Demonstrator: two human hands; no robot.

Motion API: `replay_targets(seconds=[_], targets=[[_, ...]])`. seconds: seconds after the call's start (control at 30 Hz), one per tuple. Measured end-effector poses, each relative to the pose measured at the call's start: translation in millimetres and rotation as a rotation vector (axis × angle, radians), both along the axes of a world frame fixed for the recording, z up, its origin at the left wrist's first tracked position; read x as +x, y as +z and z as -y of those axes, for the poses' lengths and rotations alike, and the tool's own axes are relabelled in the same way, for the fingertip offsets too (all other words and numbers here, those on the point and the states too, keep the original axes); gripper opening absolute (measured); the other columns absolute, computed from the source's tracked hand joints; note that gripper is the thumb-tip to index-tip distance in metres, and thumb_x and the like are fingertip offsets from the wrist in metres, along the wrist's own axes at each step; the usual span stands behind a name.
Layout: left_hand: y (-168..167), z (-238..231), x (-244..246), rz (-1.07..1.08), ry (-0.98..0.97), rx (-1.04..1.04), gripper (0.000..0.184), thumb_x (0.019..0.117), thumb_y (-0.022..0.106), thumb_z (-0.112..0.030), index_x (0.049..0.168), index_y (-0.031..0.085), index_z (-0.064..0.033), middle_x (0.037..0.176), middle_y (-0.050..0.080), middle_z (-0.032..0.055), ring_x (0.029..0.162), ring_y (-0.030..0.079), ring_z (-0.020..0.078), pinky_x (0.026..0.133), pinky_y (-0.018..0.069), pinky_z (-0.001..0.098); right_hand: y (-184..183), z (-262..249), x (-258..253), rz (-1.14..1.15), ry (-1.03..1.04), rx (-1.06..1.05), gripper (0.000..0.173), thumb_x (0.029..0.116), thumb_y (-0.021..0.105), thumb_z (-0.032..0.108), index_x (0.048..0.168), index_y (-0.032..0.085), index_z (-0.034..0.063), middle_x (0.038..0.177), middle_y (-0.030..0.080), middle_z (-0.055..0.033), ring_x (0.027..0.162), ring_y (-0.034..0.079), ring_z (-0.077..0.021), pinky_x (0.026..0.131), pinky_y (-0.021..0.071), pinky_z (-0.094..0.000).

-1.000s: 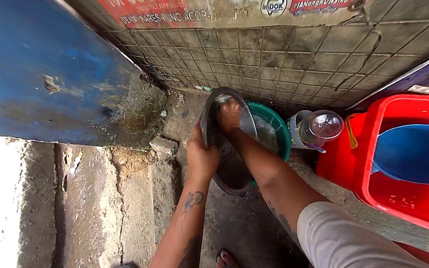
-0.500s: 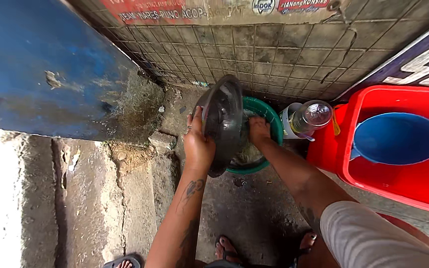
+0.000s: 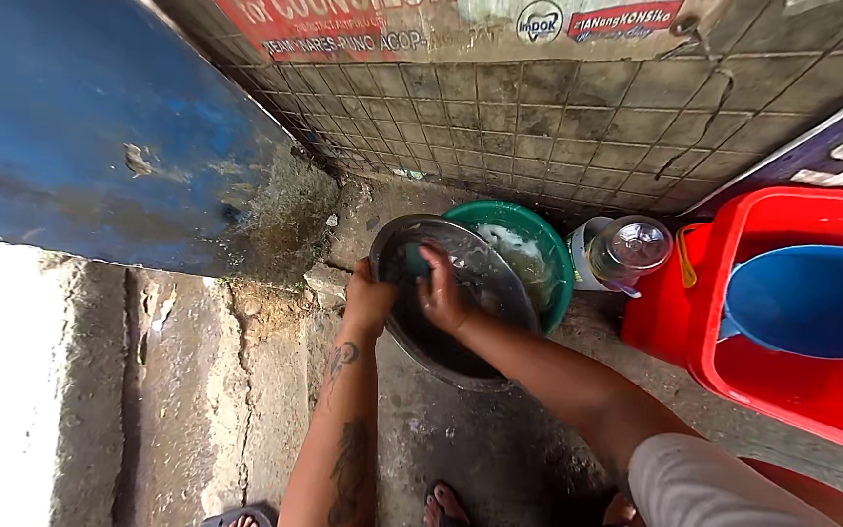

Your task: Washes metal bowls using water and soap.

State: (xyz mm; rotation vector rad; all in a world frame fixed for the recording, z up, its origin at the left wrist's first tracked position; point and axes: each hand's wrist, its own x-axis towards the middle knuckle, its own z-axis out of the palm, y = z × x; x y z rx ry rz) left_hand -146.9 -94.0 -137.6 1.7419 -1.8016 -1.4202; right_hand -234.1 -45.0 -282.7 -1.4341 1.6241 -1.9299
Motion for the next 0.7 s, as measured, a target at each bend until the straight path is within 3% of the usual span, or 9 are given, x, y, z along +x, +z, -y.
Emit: replay_targets(seconds=[0.1,0.23,0.33,0.4,0.43,0.5,0.57,0.63,0.7], targets=[[-4.4,-5.9,0.9,-0.054,-0.007,0.015,0.051,0.0818,0.064,0.016,0.129,0.052,-0.0002,0.102,0.067,0.0141,0.086,0.067,0.0187,0.074,0.0574,0.0361,9.3,35.7,14.0,-0.246,0.134,-0.053,0.059,0.0855,0.07,0.0,0.14,0.053,-0.0134,0.154,0.04,-0.0364,0.149,0.033,-0.0488,0.123,0.0295,-0.0552],[-13.3,-15.3,12.3,-0.054,0.017,0.055,0.062,0.0808,0.059,0.019,0.139,0.047,0.0006,0.118,0.065,0.017,0.099,0.067,0.019,0.082,0.0581,0.0364,-38.6,57.8,-28.6,-0.473,0.027,0.219,0.06,0.089,0.067,0.0,0.146,0.05,-0.0066,0.161,0.036,-0.0273,0.152,0.028,-0.0466,0.124,0.0272,-0.0577],[-29.3,-19.6,20.7,-0.061,0.065,0.076,0.066,0.0785,0.058,0.019,0.141,0.045,0.0022,0.123,0.063,0.0181,0.104,0.066,0.0182,0.085,0.058,0.0348,-64.9,48.6,-51.4,-0.463,-0.119,0.699,0.073,0.0947,0.057,0.0,0.161,0.027,-0.0008,0.17,0.016,-0.0234,0.157,0.012,-0.0443,0.124,0.0204,-0.0625],[-34.0,-19.5,21.4,-0.053,0.073,0.092,0.066,0.0784,0.059,0.019,0.141,0.044,0.002,0.123,0.063,0.0179,0.104,0.066,0.0176,0.086,0.0574,0.0345,-59.2,51.2,-36.7,-0.329,-0.117,0.782,0.081,0.0934,0.058,0.0,0.162,0.016,-0.004,0.17,0.006,-0.0284,0.157,0.004,-0.0469,0.125,0.0144,-0.0635],[-34.8,-18.8,21.6,-0.049,0.073,0.1,0.066,0.0789,0.059,0.019,0.141,0.044,0.0019,0.123,0.062,0.0182,0.104,0.066,0.018,0.086,0.0573,0.0348,-54.2,52.2,-20.6,-0.301,-0.075,0.691,0.081,0.0926,0.06,0.001,0.16,0.017,-0.008,0.168,0.007,-0.0315,0.157,0.005,-0.0489,0.125,0.0168,-0.0618],[-35.6,-16.0,21.3,-0.046,0.073,0.103,0.065,0.0802,0.059,0.018,0.141,0.044,0.0018,0.123,0.062,0.0185,0.105,0.066,0.0188,0.086,0.0574,0.0352,-56.3,59.6,8.8,-0.322,0.001,0.31,0.067,0.0914,0.063,0.002,0.151,0.037,-0.013,0.161,0.027,-0.0364,0.152,0.021,-0.054,0.124,0.0253,-0.0612],[-35.2,-16.0,21.6,-0.041,0.077,0.083,0.065,0.0794,0.059,0.018,0.14,0.045,0.0013,0.122,0.063,0.0187,0.105,0.066,0.0196,0.086,0.0576,0.0364,-66.8,65.5,3.9,-0.386,0.028,0.194,0.058,0.0921,0.063,0.002,0.147,0.049,-0.0062,0.158,0.037,-0.0336,0.149,0.03,-0.0539,0.12,0.0329,-0.061],[-30.2,-16.8,21.4,-0.052,0.088,0.052,0.066,0.0789,0.06,0.018,0.141,0.046,0.0006,0.122,0.063,0.019,0.105,0.066,0.0203,0.087,0.0573,0.0374,-68.9,54.8,-26.8,-0.471,-0.002,0.489,0.065,0.095,0.06,0.003,0.157,0.04,0.005,0.164,0.029,-0.0269,0.153,0.024,-0.0477,0.123,0.0237,-0.0625],[-26.4,-18.6,20.1,-0.113,0.125,-0.007,0.066,0.0792,0.059,0.018,0.141,0.048,0.0,0.12,0.065,0.018,0.103,0.067,0.02,0.086,0.0579,0.0374,-65.9,39.8,-55.8,-0.482,-0.091,0.865,0.077,0.0944,0.056,-0.001,0.164,0.026,0.013,0.168,0.021,-0.0258,0.153,0.02,-0.0505,0.119,0.0167,-0.0723]])
